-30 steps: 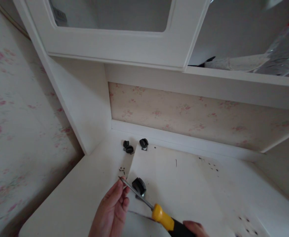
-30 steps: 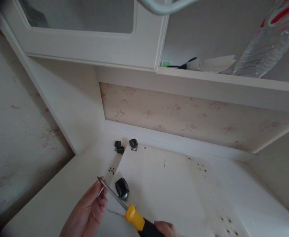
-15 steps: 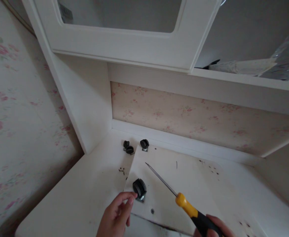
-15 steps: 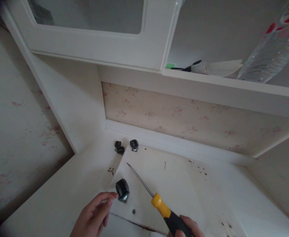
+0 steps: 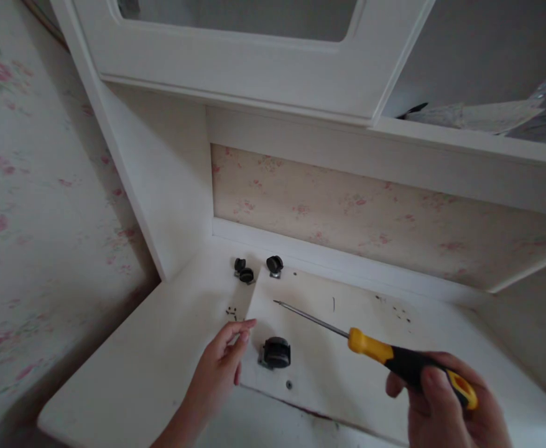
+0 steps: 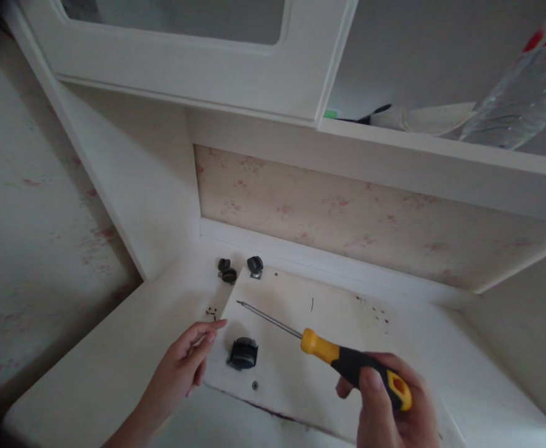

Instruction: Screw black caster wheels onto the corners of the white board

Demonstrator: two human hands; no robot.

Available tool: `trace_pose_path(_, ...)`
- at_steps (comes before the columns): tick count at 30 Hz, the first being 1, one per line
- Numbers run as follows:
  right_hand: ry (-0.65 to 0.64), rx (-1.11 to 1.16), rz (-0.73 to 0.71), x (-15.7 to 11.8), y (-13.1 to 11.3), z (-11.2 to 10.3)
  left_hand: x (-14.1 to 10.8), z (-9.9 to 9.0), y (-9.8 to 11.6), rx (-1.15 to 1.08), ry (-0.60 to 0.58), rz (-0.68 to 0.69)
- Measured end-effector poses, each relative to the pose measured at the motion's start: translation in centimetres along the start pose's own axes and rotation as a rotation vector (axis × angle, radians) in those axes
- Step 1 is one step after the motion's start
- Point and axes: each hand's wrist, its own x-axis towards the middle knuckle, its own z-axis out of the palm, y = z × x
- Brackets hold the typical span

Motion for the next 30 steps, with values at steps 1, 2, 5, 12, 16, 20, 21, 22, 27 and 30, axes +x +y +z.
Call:
trace_pose_path(1, -0.018, 0.013, -0.005, 0.4, -0.4, 0.6, 0.1, -0.4, -0.4, 0.012, 0.038, 0.014)
trace_pose_path(2, -0.042, 0.027, -0.012, 0.8, -0.7, 1.3, 0.1, -0.8, -0.9, 0.017, 0.071, 0.024)
trace_pose_path(5, -0.147, 0.026, -0.061, 1.6, -1.0, 3.6, 0.0, -1.4, -3.1, 0.002, 0.142, 0.025)
trace_pose_path(12, -0.488, -0.225, -0.257, 2.5, -1.0, 8.7, -0.3, -0.4, -7.8, -0.175, 0.118, -0.137)
trace_pose_path(16, -0.624, -0.428, -0.462, 2.8, -2.2, 10.3, -0.5, -0.1, -7.4, -0.204, 0.096, -0.172)
trace_pose_path(20, -0.731, -0.520, -0.580, 3.1, -3.7, 11.3, -0.5, -0.1, -6.8, -0.225, 0.110, -0.155)
trace_pose_path(21, -0.757, -0.533, -0.601, 3.1, -4.1, 11.6, -0.5, -0.1, -6.8, -0.227, 0.107, -0.151)
trace_pose_path(22, -0.783, -0.545, -0.624, 3.0, -4.4, 11.8, -0.5, -0.1, -6.8, -0.228, 0.103, -0.145)
trace_pose_path(27, -0.914, -0.578, -0.724, 2.7, -5.2, 13.2, -0.5, -0.2, -7.3, -0.216, 0.088, -0.110)
trace_pose_path(30, -0.971, -0.596, -0.732, 2.4, -5.3, 13.7, -0.6, -0.2, -7.4, -0.216, 0.101, -0.110)
